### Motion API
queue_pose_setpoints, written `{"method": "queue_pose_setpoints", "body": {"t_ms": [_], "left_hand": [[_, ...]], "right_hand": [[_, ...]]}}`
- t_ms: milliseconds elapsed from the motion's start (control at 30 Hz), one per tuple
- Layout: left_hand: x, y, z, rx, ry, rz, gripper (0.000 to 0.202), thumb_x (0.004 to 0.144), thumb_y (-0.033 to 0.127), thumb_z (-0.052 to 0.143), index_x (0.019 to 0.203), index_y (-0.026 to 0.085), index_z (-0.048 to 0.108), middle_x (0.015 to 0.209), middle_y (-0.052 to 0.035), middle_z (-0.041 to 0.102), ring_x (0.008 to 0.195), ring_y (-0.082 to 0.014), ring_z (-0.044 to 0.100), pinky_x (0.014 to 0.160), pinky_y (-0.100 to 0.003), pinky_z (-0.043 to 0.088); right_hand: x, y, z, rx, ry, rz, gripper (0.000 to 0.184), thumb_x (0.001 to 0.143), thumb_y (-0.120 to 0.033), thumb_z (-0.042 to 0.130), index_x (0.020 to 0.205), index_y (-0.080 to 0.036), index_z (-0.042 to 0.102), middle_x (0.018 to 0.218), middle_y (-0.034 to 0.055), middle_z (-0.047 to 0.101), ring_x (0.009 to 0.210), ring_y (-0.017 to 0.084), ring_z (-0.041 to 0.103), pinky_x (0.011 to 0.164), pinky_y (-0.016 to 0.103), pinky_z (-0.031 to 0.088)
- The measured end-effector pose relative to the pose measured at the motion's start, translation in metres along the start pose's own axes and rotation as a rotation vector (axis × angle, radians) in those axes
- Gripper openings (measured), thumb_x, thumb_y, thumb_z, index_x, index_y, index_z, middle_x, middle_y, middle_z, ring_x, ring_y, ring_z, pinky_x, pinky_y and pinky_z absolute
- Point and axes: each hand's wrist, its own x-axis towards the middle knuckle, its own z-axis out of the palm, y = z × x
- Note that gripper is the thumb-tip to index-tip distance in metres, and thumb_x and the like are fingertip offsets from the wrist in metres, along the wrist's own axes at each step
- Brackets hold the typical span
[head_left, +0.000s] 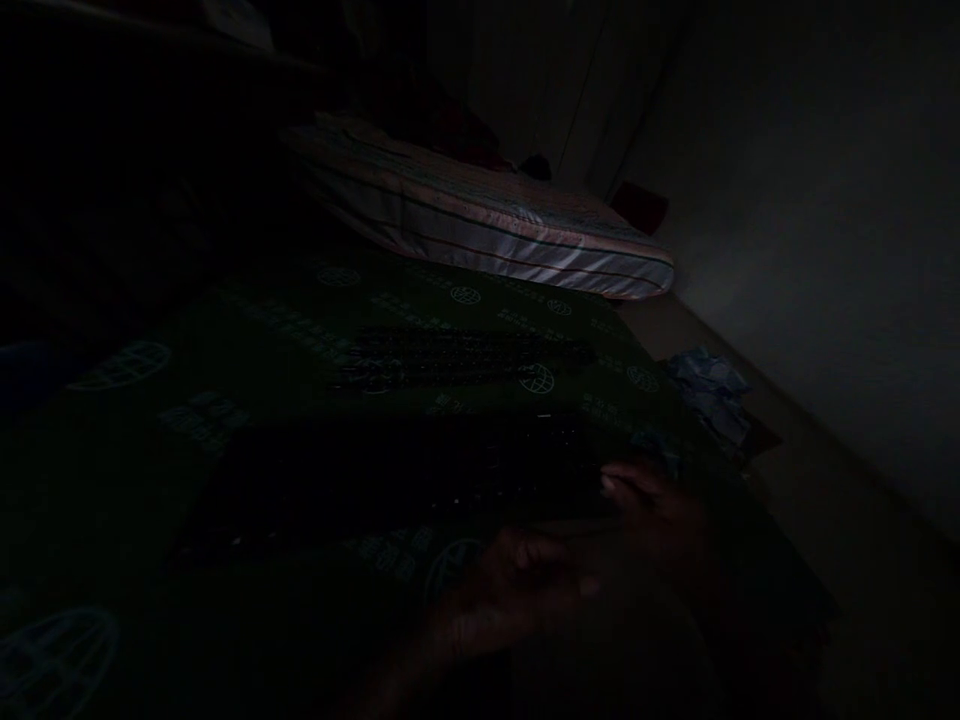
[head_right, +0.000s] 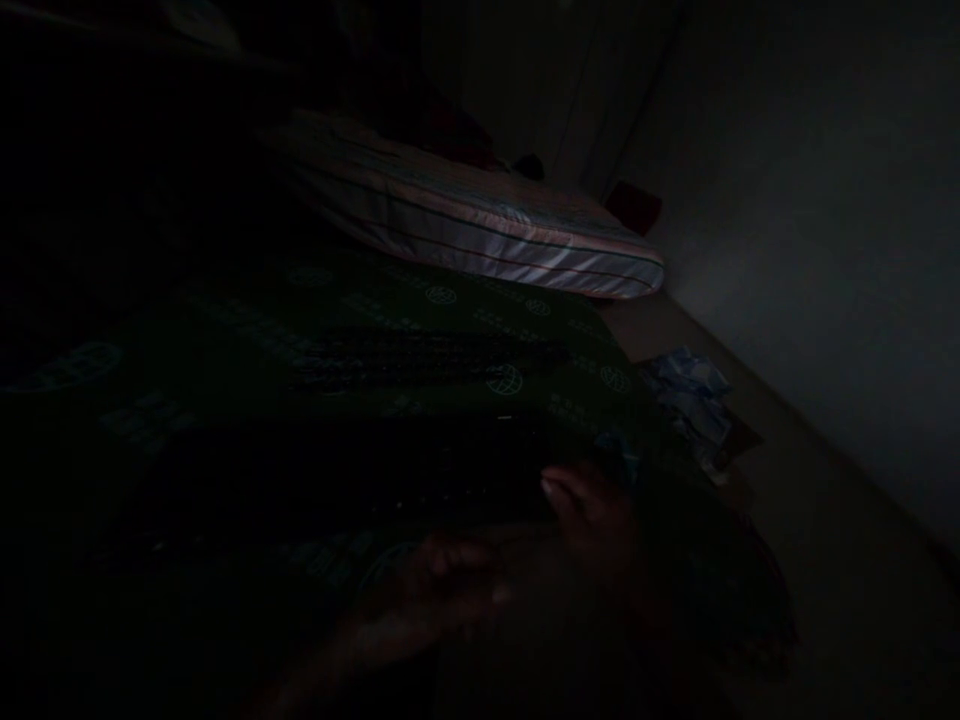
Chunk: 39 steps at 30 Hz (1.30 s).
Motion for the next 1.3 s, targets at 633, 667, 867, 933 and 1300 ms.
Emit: {"method": "queue_pose_setpoints", "body": {"t_ms": [633, 667, 867, 933, 1300], "left_hand": [[0.005, -0.027, -0.001, 0.152, 0.003, 0.001, 0.016, 0.068, 0.029, 0.064, 0.077, 0.017, 0.07, 0.076, 0.0008, 0.067, 0.071, -0.0122, 0.057, 0.064, -0.021, 0.043], [0.004, -0.027, -0.001, 0.152, 0.014, 0.002, 0.016, 0.067, 0.029, 0.064, 0.076, 0.017, 0.07, 0.076, 0.0007, 0.068, 0.071, -0.0125, 0.057, 0.065, -0.021, 0.043], [0.005, -0.031, 0.0, 0.142, 0.042, 0.011, 0.016, 0.067, 0.028, 0.065, 0.077, 0.016, 0.069, 0.077, 0.0, 0.068, 0.073, -0.0133, 0.058, 0.066, -0.021, 0.044], [0.005, -0.033, -0.001, 0.128, 0.032, 0.024, 0.016, 0.067, 0.028, 0.065, 0.077, 0.017, 0.069, 0.078, 0.0005, 0.069, 0.074, -0.013, 0.058, 0.067, -0.022, 0.044], [0.007, -0.031, -0.002, 0.157, 0.043, -0.049, 0.014, 0.067, 0.028, 0.065, 0.075, 0.017, 0.068, 0.075, 0.0009, 0.067, 0.07, -0.0126, 0.057, 0.063, -0.021, 0.042]], "right_hand": [[0.044, -0.011, -0.016, 0.156, -0.259, 0.102, 0.018, 0.073, -0.035, 0.057, 0.075, -0.02, 0.067, 0.066, 0.002, 0.066, 0.06, 0.015, 0.061, 0.055, 0.026, 0.048], [0.045, -0.012, -0.016, 0.14, -0.277, 0.075, 0.017, 0.074, -0.034, 0.057, 0.075, -0.021, 0.067, 0.067, 0.002, 0.066, 0.062, 0.015, 0.061, 0.055, 0.026, 0.048], [0.047, -0.007, -0.012, 0.096, -0.321, 0.025, 0.015, 0.074, -0.031, 0.055, 0.073, -0.021, 0.066, 0.072, 0.0023, 0.064, 0.064, 0.015, 0.058, 0.055, 0.025, 0.045], [0.047, -0.006, -0.009, 0.108, -0.32, 0.042, 0.015, 0.074, -0.032, 0.055, 0.073, -0.021, 0.065, 0.072, 0.0018, 0.064, 0.064, 0.015, 0.057, 0.056, 0.025, 0.045], [0.048, 0.003, 0.016, 0.11, -0.102, 0.135, 0.018, 0.071, -0.038, 0.056, 0.068, -0.02, 0.056, 0.062, -0.0002, 0.059, 0.054, 0.012, 0.053, 0.051, 0.023, 0.041]]}}
